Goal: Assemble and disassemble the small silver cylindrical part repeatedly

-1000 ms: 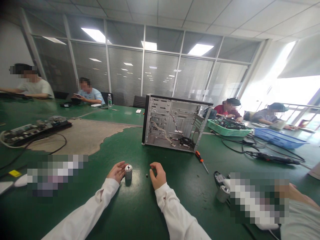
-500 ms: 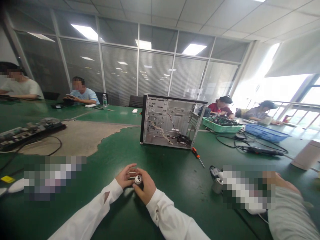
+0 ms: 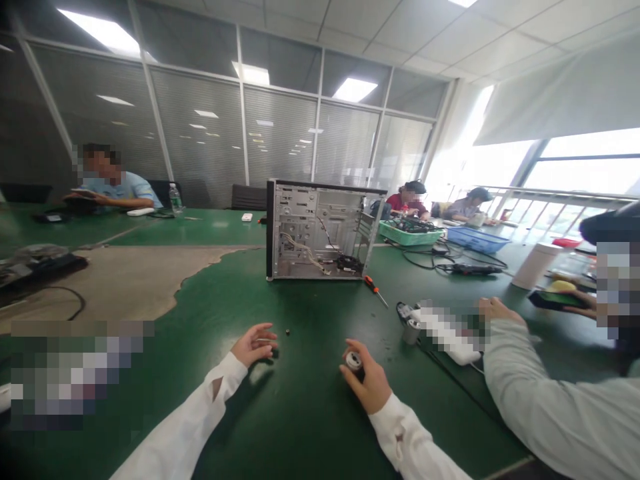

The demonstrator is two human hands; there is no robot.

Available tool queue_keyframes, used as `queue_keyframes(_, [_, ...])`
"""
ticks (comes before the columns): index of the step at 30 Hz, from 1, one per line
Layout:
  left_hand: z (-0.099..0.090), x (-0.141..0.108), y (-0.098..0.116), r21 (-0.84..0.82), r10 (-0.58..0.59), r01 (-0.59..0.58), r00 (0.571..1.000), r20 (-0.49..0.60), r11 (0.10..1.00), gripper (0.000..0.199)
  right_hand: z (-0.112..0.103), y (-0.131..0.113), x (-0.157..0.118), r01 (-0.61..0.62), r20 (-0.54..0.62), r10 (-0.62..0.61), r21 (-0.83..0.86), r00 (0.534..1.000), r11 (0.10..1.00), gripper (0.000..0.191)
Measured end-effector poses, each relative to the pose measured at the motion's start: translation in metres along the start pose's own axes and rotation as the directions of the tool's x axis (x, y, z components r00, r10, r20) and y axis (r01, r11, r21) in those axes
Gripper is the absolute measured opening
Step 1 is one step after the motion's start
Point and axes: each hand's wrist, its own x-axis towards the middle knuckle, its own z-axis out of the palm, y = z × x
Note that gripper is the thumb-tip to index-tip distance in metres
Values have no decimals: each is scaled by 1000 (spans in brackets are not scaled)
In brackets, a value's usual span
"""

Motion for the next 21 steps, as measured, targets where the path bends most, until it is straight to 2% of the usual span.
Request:
queue_keyframes(2, [0,1,1,-9,-6,6,1000,-15,1000,54,-20,30,-12,-112,-153,95,-105,984,988,43])
queue_keyframes(4, [1,1,2,-11,-16,16,999,-29,1000,56,-38,60,-21,-226,-287,164,-197,944,954,47])
queue_keyframes(7, [1,0,2,-10,-22,22,999,-48,1000,58,-62,94,-28,-330,-404,180,-341,897,880,53])
queue_keyframes(9, [1,0,2,-11,-18,17,998,-66,1000,57,-71,100,-28,-351,-508,88,-450,857,821,57])
queue_keyframes(11, [0,0,2,-26,-20,17,996,-92,1000,57,-72,90,-26,-350,-589,-40,-531,807,772,57])
queue_keyframes(12, [-2,0,1,-45,-28,23,994,-107,999,56,-69,79,-24,-326,-590,-88,-557,802,764,55])
queue_keyframes(13, [-3,1,1,-68,-39,31,992,-121,997,56,-63,66,-22,-274,-557,-123,-575,822,771,50])
queue_keyframes(14, [-4,2,0,-93,-51,39,990,-133,995,56,-55,51,-19,-185,-477,-148,-582,866,792,46])
queue_keyframes(16, [-7,4,0,-133,-69,49,987,-148,990,54,-31,21,-11,67,-199,-202,-534,959,843,37])
queue_keyframes(17, [-9,5,0,-143,-71,50,986,-152,988,53,-16,7,-5,170,-46,-217,-476,975,863,36])
queue_keyframes(19, [-11,6,0,-154,-75,50,985,-157,987,51,16,-15,10,269,177,-217,-373,960,888,41])
queue_keyframes(21, [-13,6,0,-162,-81,55,983,-163,985,50,47,-31,28,318,287,-225,-334,931,887,46])
